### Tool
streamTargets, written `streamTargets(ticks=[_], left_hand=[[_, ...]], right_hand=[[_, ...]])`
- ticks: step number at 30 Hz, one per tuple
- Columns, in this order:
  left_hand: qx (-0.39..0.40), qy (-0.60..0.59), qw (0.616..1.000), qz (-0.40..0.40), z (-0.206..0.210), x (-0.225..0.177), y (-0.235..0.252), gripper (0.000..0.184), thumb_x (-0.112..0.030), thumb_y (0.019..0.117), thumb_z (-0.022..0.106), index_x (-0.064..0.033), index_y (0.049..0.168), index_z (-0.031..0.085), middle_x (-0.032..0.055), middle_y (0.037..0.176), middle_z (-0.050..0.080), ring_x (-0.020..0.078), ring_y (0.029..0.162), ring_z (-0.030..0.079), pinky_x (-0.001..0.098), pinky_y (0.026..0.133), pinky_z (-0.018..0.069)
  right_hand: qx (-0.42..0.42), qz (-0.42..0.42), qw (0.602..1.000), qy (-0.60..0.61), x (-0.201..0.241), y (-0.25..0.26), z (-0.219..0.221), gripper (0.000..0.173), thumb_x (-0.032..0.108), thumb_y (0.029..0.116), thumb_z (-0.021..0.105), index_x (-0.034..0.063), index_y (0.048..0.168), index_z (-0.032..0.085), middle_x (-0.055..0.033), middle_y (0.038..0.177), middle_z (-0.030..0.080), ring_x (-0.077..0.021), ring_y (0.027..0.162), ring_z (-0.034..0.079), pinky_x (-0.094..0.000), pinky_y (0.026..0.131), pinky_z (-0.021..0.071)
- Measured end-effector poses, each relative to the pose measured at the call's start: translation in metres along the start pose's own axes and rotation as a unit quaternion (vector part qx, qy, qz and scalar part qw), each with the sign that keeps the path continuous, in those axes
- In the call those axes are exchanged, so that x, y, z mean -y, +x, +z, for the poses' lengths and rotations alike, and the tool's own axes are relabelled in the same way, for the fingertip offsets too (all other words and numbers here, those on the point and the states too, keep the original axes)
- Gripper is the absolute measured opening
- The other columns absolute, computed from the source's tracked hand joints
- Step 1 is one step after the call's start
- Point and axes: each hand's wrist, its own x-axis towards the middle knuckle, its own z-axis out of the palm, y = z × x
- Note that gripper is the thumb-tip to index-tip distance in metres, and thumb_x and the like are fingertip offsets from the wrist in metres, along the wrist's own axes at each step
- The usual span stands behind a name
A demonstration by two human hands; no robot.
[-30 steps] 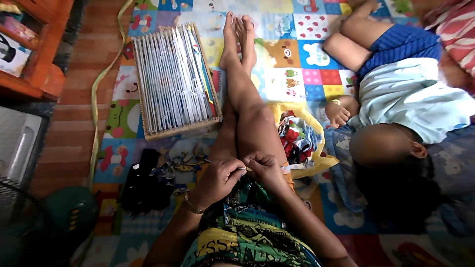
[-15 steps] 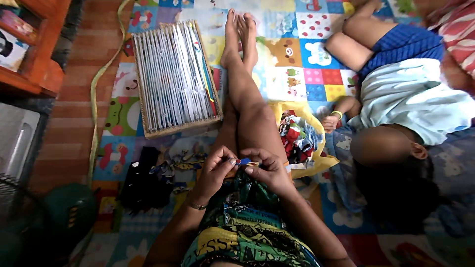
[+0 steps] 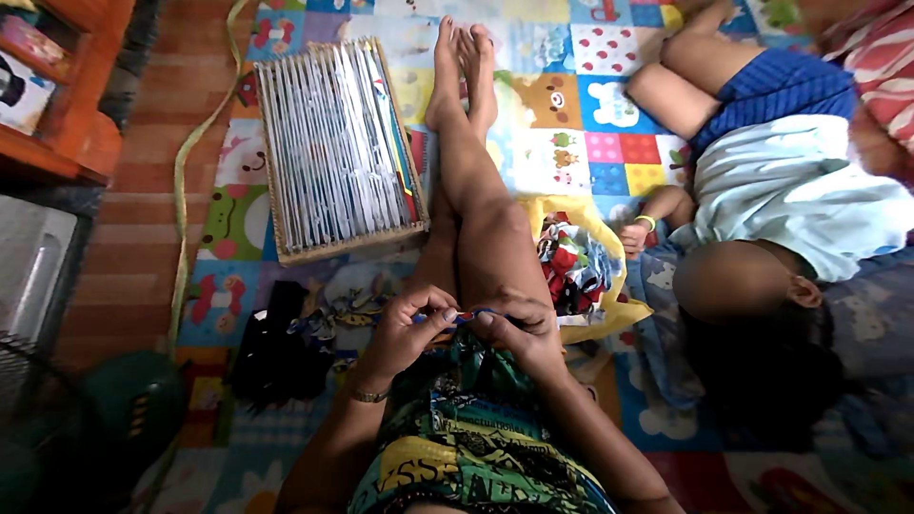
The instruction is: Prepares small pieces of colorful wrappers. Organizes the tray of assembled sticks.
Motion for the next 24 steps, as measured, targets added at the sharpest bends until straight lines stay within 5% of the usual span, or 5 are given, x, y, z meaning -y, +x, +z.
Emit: streamTargets(ticks=[6,11,14,18,24], left_hand=[[-0.016,0.125,0.992,0.016,-0.004,-0.002,0.001,0.012,-0.011,0.0961,0.063,-0.0024,0.092,0.071,0.0011,0.098,0.073,0.0018,0.09,0.067,0.0189,0.08,0.0553],[0.022,0.215,0.976,0.035,-0.011,-0.006,0.001,0.019,-0.017,0.0962,0.065,-0.0028,0.087,0.075,0.0043,0.101,0.073,0.0046,0.098,0.067,0.0209,0.087,0.0552],[0.025,0.137,0.99,0.03,-0.015,-0.006,0.001,0.017,-0.014,0.096,0.065,-0.0028,0.087,0.074,0.0019,0.1,0.074,0.0036,0.097,0.067,0.0213,0.087,0.0548],[0.021,-0.021,0.999,-0.036,-0.016,-0.005,0.001,0.012,-0.012,0.0985,0.062,-0.0108,0.094,0.073,-0.0087,0.09,0.073,-0.0018,0.08,0.066,0.0172,0.073,0.0549],[0.07,-0.073,0.99,-0.096,-0.012,-0.01,0.001,0.002,-0.012,0.0956,0.068,-0.014,0.095,0.067,-0.0123,0.079,0.068,-0.0039,0.065,0.061,0.0136,0.058,0.0514]], right_hand=[[0.014,-0.067,0.991,-0.113,-0.006,-0.001,0.0,0.015,0.012,0.0938,0.068,0.0005,0.096,0.079,-0.0025,0.084,0.065,0.0007,0.08,0.058,-0.013,0.071,0.0493],[0.027,-0.097,0.986,-0.135,-0.007,-0.001,-0.002,0.017,0.014,0.0959,0.067,0.0019,0.097,0.079,-0.0035,0.083,0.065,-0.0012,0.08,0.058,-0.0147,0.072,0.0492],[0.033,-0.102,0.986,-0.127,-0.007,0.0,-0.002,0.018,0.015,0.0963,0.066,0.0017,0.097,0.079,-0.0034,0.084,0.065,-0.0004,0.081,0.058,-0.0138,0.072,0.0487],[0.053,-0.11,0.987,-0.102,-0.006,0.0,-0.003,0.018,0.015,0.0977,0.066,0.0017,0.098,0.078,-0.0036,0.085,0.065,-0.0013,0.082,0.058,-0.0148,0.074,0.0491],[0.056,-0.105,0.989,-0.09,-0.005,0.001,-0.004,0.016,0.011,0.0972,0.065,0.0011,0.099,0.078,-0.0026,0.084,0.063,0.0001,0.081,0.056,-0.0131,0.074,0.0474]])
